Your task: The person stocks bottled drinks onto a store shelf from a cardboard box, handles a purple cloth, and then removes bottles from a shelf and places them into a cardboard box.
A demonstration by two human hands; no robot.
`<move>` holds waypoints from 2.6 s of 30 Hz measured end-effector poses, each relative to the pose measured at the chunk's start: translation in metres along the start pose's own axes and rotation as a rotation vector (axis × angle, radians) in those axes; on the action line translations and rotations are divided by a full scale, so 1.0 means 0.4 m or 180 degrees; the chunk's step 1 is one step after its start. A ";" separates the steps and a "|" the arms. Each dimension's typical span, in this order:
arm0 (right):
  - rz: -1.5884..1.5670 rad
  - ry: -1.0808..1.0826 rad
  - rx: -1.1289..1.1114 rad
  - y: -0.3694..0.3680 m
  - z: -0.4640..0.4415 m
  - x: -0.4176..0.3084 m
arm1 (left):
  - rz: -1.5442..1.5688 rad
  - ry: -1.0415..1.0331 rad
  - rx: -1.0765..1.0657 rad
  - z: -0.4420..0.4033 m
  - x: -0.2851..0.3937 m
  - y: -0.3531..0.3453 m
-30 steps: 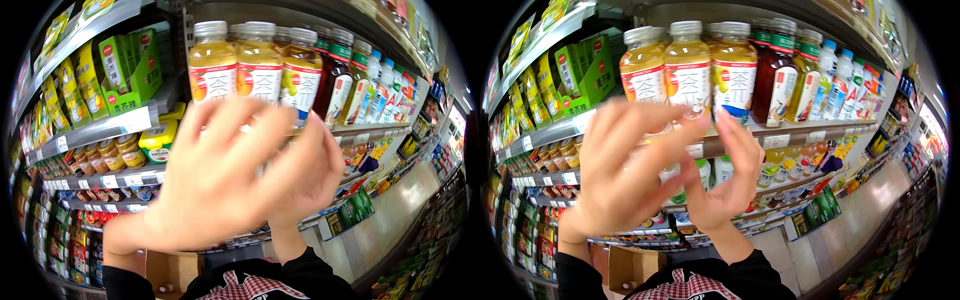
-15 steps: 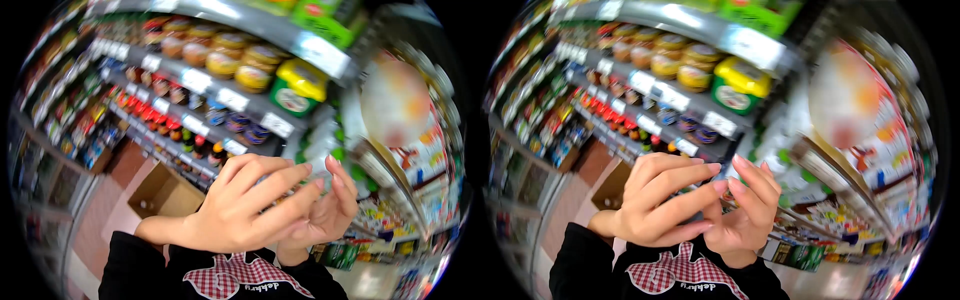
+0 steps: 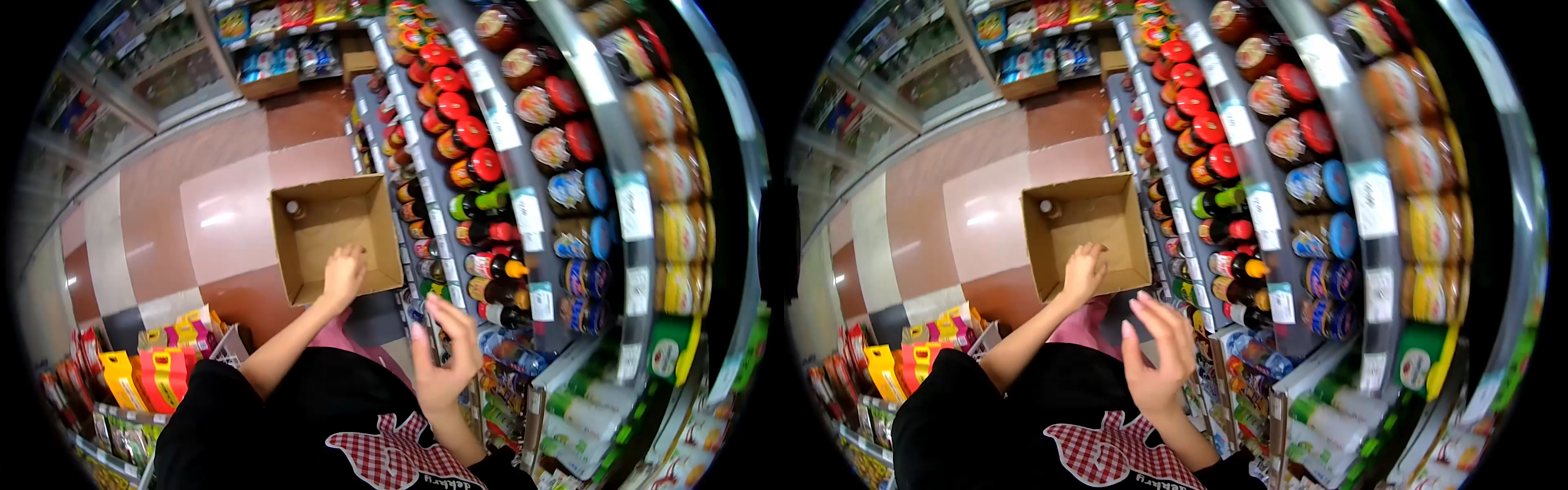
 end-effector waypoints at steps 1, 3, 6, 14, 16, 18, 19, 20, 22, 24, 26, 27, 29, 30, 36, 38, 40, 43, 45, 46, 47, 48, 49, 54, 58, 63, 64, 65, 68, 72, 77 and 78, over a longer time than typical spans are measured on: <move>-0.0128 -0.0077 -0.0258 -0.036 0.003 0.012 | -0.0271 0.0272 0.0008 -0.016 -0.076 -0.029; -0.0155 -0.0249 -0.0717 -0.097 0.016 0.023 | -0.0693 0.0568 0.0066 -0.037 -0.211 -0.092; -0.0453 -0.0526 -0.1127 -0.187 0.054 0.070 | -0.1281 0.1012 -0.0017 -0.091 -0.362 -0.146; -0.0539 -0.1357 -0.1592 -0.315 0.071 0.187 | -0.1447 0.1928 -0.0432 -0.213 -0.672 -0.239; -0.0534 -0.1548 -0.1647 -0.324 0.085 0.225 | -0.1350 0.1947 -0.0460 -0.241 -0.722 -0.247; -0.0444 -0.1690 -0.1676 -0.328 0.091 0.253 | -0.1179 0.2010 -0.0658 -0.269 -0.754 -0.248; -0.0395 -0.1762 -0.1683 -0.329 0.095 0.265 | -0.1074 0.2107 -0.0716 -0.282 -0.773 -0.253; -0.0379 -0.1786 -0.1679 -0.331 0.101 0.277 | -0.0989 0.2166 -0.0744 -0.295 -0.789 -0.257; -0.0380 -0.1879 -0.1694 -0.335 0.112 0.297 | -0.0880 0.2243 -0.0643 -0.320 -0.816 -0.270; -0.0386 -0.2015 -0.1700 -0.338 0.120 0.309 | -0.0925 0.2230 -0.0514 -0.345 -0.843 -0.285; -0.0405 -0.2191 -0.1700 -0.344 0.126 0.313 | -0.1054 0.2253 -0.0323 -0.358 -0.826 -0.272; -0.0418 -0.2236 -0.1712 -0.348 0.131 0.317 | -0.1150 0.2275 -0.0355 -0.362 -0.830 -0.278; -0.0454 -0.2318 -0.1730 -0.356 0.142 0.324 | -0.1239 0.2303 -0.0324 -0.363 -0.832 -0.284; -0.0515 -0.2361 -0.1718 -0.361 0.147 0.325 | -0.1223 0.2295 -0.0318 -0.363 -0.836 -0.285; -0.0700 -0.2544 -0.1708 -0.375 0.184 0.320 | -0.1056 0.2056 -0.0409 -0.316 -0.815 -0.305; -0.0731 -0.2529 -0.1685 -0.378 0.191 0.315 | -0.1083 0.1950 -0.0317 -0.297 -0.791 -0.319; -0.0814 -0.2514 -0.1607 -0.378 0.193 0.308 | -0.0973 0.1876 -0.0535 -0.285 -0.752 -0.314; -0.0919 -0.2463 -0.1505 -0.368 0.201 0.294 | -0.0978 0.1683 -0.0767 -0.257 -0.691 -0.308; -0.0972 -0.2403 -0.1398 -0.360 0.205 0.288 | -0.0757 0.1358 -0.0923 -0.214 -0.622 -0.268; -0.0983 -0.2370 -0.1327 -0.352 0.205 0.285 | -0.0661 0.1233 -0.0988 -0.193 -0.583 -0.239; -0.0990 -0.2328 -0.1247 -0.343 0.204 0.278 | -0.0565 0.1098 -0.1049 -0.173 -0.539 -0.208; -0.0988 -0.2283 -0.1167 -0.335 0.201 0.269 | -0.0456 0.0941 -0.1037 -0.152 -0.488 -0.168; -0.1023 -0.2212 -0.1071 -0.325 0.202 0.262 | -0.0342 0.0785 -0.1014 -0.133 -0.431 -0.123; -0.1066 -0.1919 -0.0607 -0.243 0.217 0.198 | -0.0096 -0.0375 -0.1472 -0.075 -0.126 0.139; -0.0848 -0.1378 -0.0101 -0.168 0.267 0.149 | 0.0111 -0.1463 -0.1531 -0.023 0.138 0.351; -0.0481 -0.0709 0.0517 -0.054 0.313 0.053 | 0.0270 -0.2755 -0.1768 0.071 0.443 0.547; -0.0548 -0.0664 0.0573 -0.033 0.329 0.037 | 0.0303 -0.2931 -0.1766 0.092 0.502 0.574; -0.0495 -0.0562 0.0737 -0.005 0.343 0.009 | 0.0455 -0.3092 -0.1755 0.115 0.564 0.600; -0.0402 -0.0277 0.1189 0.076 0.374 -0.057 | 0.0525 -0.3012 -0.2048 0.176 0.729 0.656; -0.0456 -0.0036 0.1632 0.188 0.428 -0.108 | 0.0622 -0.2882 -0.2302 0.291 0.920 0.709; -0.1227 0.0010 0.2053 0.319 0.519 -0.127 | 0.0764 -0.3283 -0.2144 0.391 1.104 0.722; -0.1228 -0.0021 0.2141 0.341 0.540 -0.140 | 0.0696 -0.3232 -0.2232 0.413 1.133 0.721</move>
Point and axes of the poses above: each hand's wrist, its own z-axis away from the middle knuckle, its own y-axis out of the back of the hand, x = y × z, the point moved 3 cm from there along -z, towards the middle knuckle, and after that the axes turned 6 degrees about -x, right-handed, at the moved point
